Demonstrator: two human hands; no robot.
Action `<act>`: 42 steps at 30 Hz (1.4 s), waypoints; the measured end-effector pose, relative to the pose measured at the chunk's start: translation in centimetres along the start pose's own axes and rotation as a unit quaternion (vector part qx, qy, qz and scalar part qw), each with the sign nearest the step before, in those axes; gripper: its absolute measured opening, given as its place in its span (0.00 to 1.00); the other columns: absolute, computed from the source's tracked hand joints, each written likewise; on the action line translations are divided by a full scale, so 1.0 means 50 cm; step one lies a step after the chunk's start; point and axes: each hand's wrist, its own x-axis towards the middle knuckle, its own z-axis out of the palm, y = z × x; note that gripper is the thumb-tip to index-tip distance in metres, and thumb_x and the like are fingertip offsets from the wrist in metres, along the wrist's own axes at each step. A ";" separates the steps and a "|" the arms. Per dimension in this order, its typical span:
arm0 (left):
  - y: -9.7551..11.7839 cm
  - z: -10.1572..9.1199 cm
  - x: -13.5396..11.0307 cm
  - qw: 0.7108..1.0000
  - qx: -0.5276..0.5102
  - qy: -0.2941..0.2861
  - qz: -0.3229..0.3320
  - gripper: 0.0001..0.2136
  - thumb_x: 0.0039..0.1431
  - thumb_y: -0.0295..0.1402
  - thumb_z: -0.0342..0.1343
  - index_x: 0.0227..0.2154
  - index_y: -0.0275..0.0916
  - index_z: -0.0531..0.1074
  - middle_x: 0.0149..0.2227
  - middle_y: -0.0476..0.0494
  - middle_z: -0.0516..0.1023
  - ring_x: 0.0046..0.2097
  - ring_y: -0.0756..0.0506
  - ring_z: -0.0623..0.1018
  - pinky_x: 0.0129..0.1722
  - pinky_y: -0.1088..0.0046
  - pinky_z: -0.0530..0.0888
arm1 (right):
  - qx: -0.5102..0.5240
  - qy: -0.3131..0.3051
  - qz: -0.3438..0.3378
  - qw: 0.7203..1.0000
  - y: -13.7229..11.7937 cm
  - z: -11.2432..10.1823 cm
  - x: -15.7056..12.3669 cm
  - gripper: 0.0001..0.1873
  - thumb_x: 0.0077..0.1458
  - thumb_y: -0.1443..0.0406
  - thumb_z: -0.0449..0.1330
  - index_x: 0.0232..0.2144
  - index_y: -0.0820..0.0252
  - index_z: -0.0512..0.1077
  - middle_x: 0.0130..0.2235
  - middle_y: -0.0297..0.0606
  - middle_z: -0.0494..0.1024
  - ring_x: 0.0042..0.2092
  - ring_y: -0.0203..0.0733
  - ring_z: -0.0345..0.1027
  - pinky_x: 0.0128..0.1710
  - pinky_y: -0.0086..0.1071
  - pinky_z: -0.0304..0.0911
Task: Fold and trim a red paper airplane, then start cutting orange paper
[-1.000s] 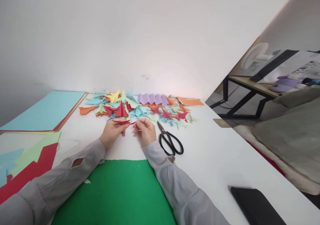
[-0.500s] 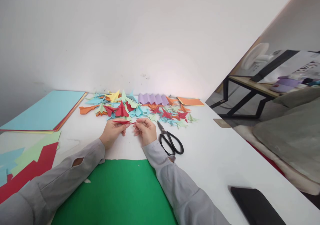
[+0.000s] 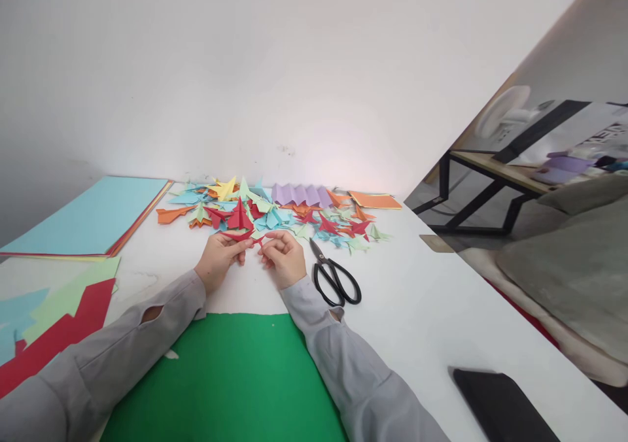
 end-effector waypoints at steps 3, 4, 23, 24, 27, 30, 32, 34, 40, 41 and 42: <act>0.000 0.002 -0.001 1.000 -0.008 0.001 0.002 0.12 0.35 0.34 0.66 0.22 0.33 0.72 0.12 0.53 0.67 0.15 0.54 0.65 0.16 0.78 0.62 | 0.018 -0.013 0.021 1.000 -0.001 -0.002 -0.001 0.12 0.37 0.64 0.61 0.29 0.59 0.67 0.18 0.29 0.73 0.17 0.32 0.63 0.13 0.23 0.56; 0.001 0.003 -0.001 1.000 -0.005 -0.001 0.005 0.12 0.34 0.34 0.67 0.22 0.33 0.72 0.12 0.53 0.67 0.15 0.54 0.65 0.16 0.78 0.62 | 0.022 -0.018 0.029 0.999 -0.002 -0.002 -0.001 0.12 0.38 0.62 0.61 0.29 0.59 0.67 0.18 0.30 0.74 0.17 0.32 0.63 0.13 0.23 0.57; 0.002 -0.002 -0.003 0.999 0.014 -0.044 0.017 0.12 0.38 0.36 0.65 0.24 0.33 0.74 0.13 0.52 0.67 0.16 0.54 0.65 0.17 0.78 0.62 | -0.004 -0.049 0.024 0.999 0.009 -0.005 0.004 0.12 0.37 0.60 0.67 0.21 0.61 0.70 0.18 0.31 0.73 0.18 0.30 0.63 0.14 0.23 0.58; 0.002 -0.002 -0.003 0.999 0.013 -0.042 0.016 0.11 0.38 0.36 0.65 0.24 0.33 0.74 0.13 0.52 0.67 0.17 0.55 0.65 0.17 0.78 0.62 | -0.008 -0.046 0.020 0.999 0.010 -0.005 0.004 0.13 0.36 0.60 0.67 0.21 0.61 0.70 0.18 0.31 0.73 0.18 0.30 0.62 0.14 0.23 0.58; 0.001 -0.002 -0.002 0.999 0.019 -0.040 0.017 0.11 0.39 0.35 0.64 0.24 0.32 0.74 0.14 0.52 0.67 0.16 0.55 0.65 0.17 0.78 0.61 | -0.025 -0.039 0.005 0.999 0.010 -0.003 0.004 0.15 0.35 0.57 0.68 0.19 0.61 0.69 0.18 0.31 0.73 0.18 0.30 0.62 0.14 0.23 0.58; -0.001 -0.003 -0.002 0.999 0.031 -0.039 0.019 0.10 0.40 0.34 0.64 0.23 0.32 0.74 0.13 0.52 0.67 0.16 0.55 0.64 0.17 0.78 0.61 | -0.038 -0.032 -0.002 0.999 0.009 -0.001 0.003 0.17 0.34 0.56 0.68 0.18 0.61 0.68 0.18 0.31 0.73 0.17 0.30 0.62 0.14 0.23 0.58; -0.002 -0.003 -0.001 0.999 0.033 -0.039 0.020 0.09 0.40 0.34 0.64 0.22 0.33 0.74 0.13 0.52 0.67 0.16 0.55 0.64 0.17 0.78 0.61 | -0.036 -0.029 -0.003 0.999 0.009 0.000 0.003 0.18 0.33 0.55 0.69 0.18 0.61 0.68 0.17 0.31 0.73 0.17 0.30 0.61 0.14 0.23 0.57; -0.002 -0.003 -0.001 0.999 0.031 -0.040 0.020 0.09 0.40 0.35 0.64 0.22 0.33 0.74 0.13 0.52 0.67 0.16 0.55 0.65 0.17 0.78 0.61 | -0.029 -0.032 0.001 0.999 0.007 0.000 0.003 0.17 0.33 0.55 0.69 0.18 0.62 0.69 0.18 0.32 0.73 0.18 0.30 0.62 0.14 0.23 0.57; 0.003 -0.002 -0.003 0.999 0.021 -0.028 0.014 0.10 0.41 0.36 0.64 0.24 0.33 0.75 0.14 0.51 0.67 0.16 0.55 0.64 0.17 0.79 0.60 | 0.029 -0.034 0.040 0.998 0.004 -0.005 0.003 0.16 0.38 0.55 0.65 0.21 0.62 0.72 0.22 0.36 0.76 0.19 0.32 0.65 0.14 0.24 0.58; 0.004 -0.001 -0.003 0.999 0.019 -0.026 0.011 0.10 0.41 0.36 0.64 0.24 0.33 0.75 0.14 0.51 0.67 0.16 0.55 0.64 0.16 0.79 0.60 | 0.034 -0.034 0.042 0.998 0.004 -0.006 0.003 0.15 0.38 0.55 0.65 0.21 0.62 0.72 0.22 0.36 0.76 0.19 0.32 0.65 0.14 0.24 0.58; 0.004 -0.001 -0.004 1.000 0.016 -0.024 0.008 0.10 0.40 0.36 0.64 0.24 0.33 0.75 0.14 0.51 0.67 0.16 0.55 0.64 0.16 0.79 0.60 | 0.035 -0.034 0.041 0.998 0.004 -0.006 0.003 0.15 0.38 0.55 0.66 0.21 0.62 0.72 0.21 0.35 0.76 0.19 0.32 0.65 0.14 0.24 0.58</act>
